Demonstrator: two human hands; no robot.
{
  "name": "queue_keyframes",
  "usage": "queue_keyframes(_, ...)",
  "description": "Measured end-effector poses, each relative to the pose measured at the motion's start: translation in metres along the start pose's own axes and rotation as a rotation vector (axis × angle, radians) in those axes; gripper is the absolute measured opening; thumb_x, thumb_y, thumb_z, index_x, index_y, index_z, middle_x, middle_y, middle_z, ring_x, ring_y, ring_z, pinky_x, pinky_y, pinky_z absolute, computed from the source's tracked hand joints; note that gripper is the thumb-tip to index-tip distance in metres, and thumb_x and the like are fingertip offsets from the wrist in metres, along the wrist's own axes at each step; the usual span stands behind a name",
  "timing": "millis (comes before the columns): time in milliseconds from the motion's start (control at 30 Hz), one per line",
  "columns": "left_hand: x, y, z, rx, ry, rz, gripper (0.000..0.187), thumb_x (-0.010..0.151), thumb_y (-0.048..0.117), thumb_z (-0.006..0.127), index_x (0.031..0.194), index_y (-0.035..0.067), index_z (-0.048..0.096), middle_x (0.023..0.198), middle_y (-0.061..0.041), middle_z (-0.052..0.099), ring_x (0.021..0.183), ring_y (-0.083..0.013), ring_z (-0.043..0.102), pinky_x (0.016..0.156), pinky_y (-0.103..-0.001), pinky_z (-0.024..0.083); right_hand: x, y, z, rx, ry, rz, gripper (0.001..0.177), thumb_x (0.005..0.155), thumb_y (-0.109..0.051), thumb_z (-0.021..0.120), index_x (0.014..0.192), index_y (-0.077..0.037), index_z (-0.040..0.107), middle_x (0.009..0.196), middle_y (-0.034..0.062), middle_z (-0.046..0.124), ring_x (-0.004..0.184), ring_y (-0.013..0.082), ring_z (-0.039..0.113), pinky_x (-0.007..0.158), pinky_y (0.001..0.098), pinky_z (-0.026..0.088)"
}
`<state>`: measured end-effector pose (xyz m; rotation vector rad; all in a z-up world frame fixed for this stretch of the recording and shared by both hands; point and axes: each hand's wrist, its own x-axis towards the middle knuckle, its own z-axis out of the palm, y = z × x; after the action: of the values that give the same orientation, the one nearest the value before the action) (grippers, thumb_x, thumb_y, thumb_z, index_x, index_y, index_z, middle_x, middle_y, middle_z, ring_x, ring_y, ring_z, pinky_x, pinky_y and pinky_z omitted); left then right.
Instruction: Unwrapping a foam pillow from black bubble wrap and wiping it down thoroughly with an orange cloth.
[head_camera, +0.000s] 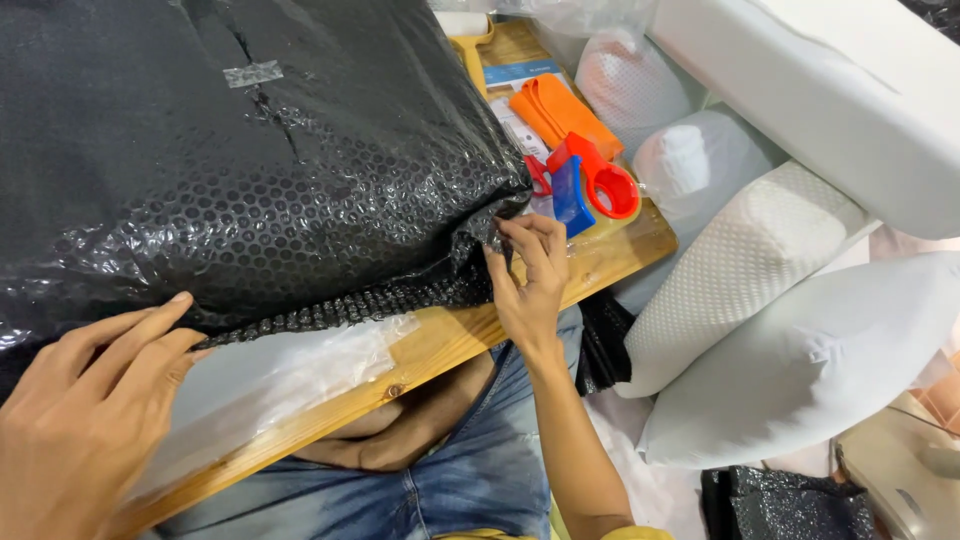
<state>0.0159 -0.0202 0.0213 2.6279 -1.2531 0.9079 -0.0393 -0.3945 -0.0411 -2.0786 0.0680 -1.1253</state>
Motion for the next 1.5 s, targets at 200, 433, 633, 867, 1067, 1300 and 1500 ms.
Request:
queue_keyframes(200, 0.002, 0.002, -0.001, 0.025, 0.027, 0.003, 0.005, 0.105, 0.013, 0.079, 0.109, 0.013, 0.075, 0.136, 0.005, 0.077, 0.112, -0.0181, 0.071, 0.094, -0.033, 0.058, 0.0, 0.018, -0.02, 0.571, -0.129, 0.353, 0.027, 0.102, -0.027, 0.045, 0.119, -0.007, 0.051, 0.121, 0.0137, 0.063, 0.114, 0.0227, 0.064, 0.103, 0.0397, 0.055)
queue_keyframes(433, -0.001, 0.002, 0.003, 0.044, 0.043, -0.028, 0.005, 0.107, 0.012, 0.077, 0.111, 0.014, 0.077, 0.136, 0.006, 0.078, 0.113, -0.0173, 0.072, 0.096, -0.032, 0.058, 0.043, -0.019, -0.009, 0.366, 0.055, 0.879, 0.038, 0.087, -0.04, 0.076, 0.068, -0.017, 0.052, 0.071, -0.0047, 0.052, 0.071, 0.0051, 0.052, 0.07, 0.0238, 0.049)
queue_keyframes(633, -0.002, -0.003, 0.001, 0.083, -0.014, 0.031, 0.01, 0.101, 0.018, 0.075, 0.11, 0.017, 0.074, 0.139, 0.009, 0.073, 0.116, -0.014, 0.069, 0.096, -0.03, 0.058, 0.025, 0.02, -0.014, 0.641, 0.108, 0.786, 0.032, 0.087, 0.004, 0.059, 0.071, -0.017, 0.041, 0.071, -0.0057, 0.042, 0.069, 0.0072, 0.042, 0.063, 0.0219, 0.036)
queue_keyframes(867, 0.0, 0.001, 0.0, 0.037, 0.019, -0.005, 0.003, 0.105, 0.017, 0.075, 0.108, 0.015, 0.075, 0.135, 0.006, 0.078, 0.115, -0.0167, 0.071, 0.098, -0.032, 0.059, 0.016, 0.019, -0.016, 0.517, 0.1, 0.775, 0.028, 0.088, 0.006, 0.074, 0.09, -0.015, 0.055, 0.076, -0.0031, 0.054, 0.058, 0.0037, 0.046, 0.051, 0.0167, 0.038)
queue_keyframes(1067, -0.002, -0.002, 0.002, 0.032, 0.008, -0.012, 0.007, 0.104, 0.019, 0.075, 0.11, 0.016, 0.075, 0.137, 0.008, 0.076, 0.115, -0.0159, 0.07, 0.097, -0.033, 0.059, 0.009, 0.019, -0.006, 0.156, 0.009, 0.528, 0.019, 0.092, 0.003, 0.069, 0.086, -0.015, 0.063, 0.082, -0.0021, 0.049, 0.075, 0.0085, 0.045, 0.071, 0.0242, 0.041)
queue_keyframes(1300, -0.002, -0.004, 0.002, 0.067, -0.024, -0.007, 0.009, 0.103, 0.022, 0.075, 0.11, 0.017, 0.075, 0.138, 0.01, 0.076, 0.117, -0.0124, 0.069, 0.093, -0.03, 0.06, -0.003, 0.032, -0.002, -0.39, -0.074, -0.092, 0.006, 0.098, 0.0, 0.067, 0.103, -0.002, 0.068, 0.096, 0.0104, 0.05, 0.091, 0.0268, 0.05, 0.078, 0.0374, 0.042)
queue_keyframes(1500, 0.003, -0.005, -0.001, 0.012, 0.036, 0.032, 0.007, 0.102, 0.021, 0.077, 0.105, 0.016, 0.073, 0.134, 0.007, 0.076, 0.113, -0.0178, 0.07, 0.093, -0.032, 0.058, 0.007, 0.012, -0.023, -0.298, -0.312, -0.325, 0.009, 0.094, 0.008, 0.063, 0.102, 0.005, 0.066, 0.112, 0.0172, 0.062, 0.101, 0.0296, 0.063, 0.09, 0.0375, 0.053)
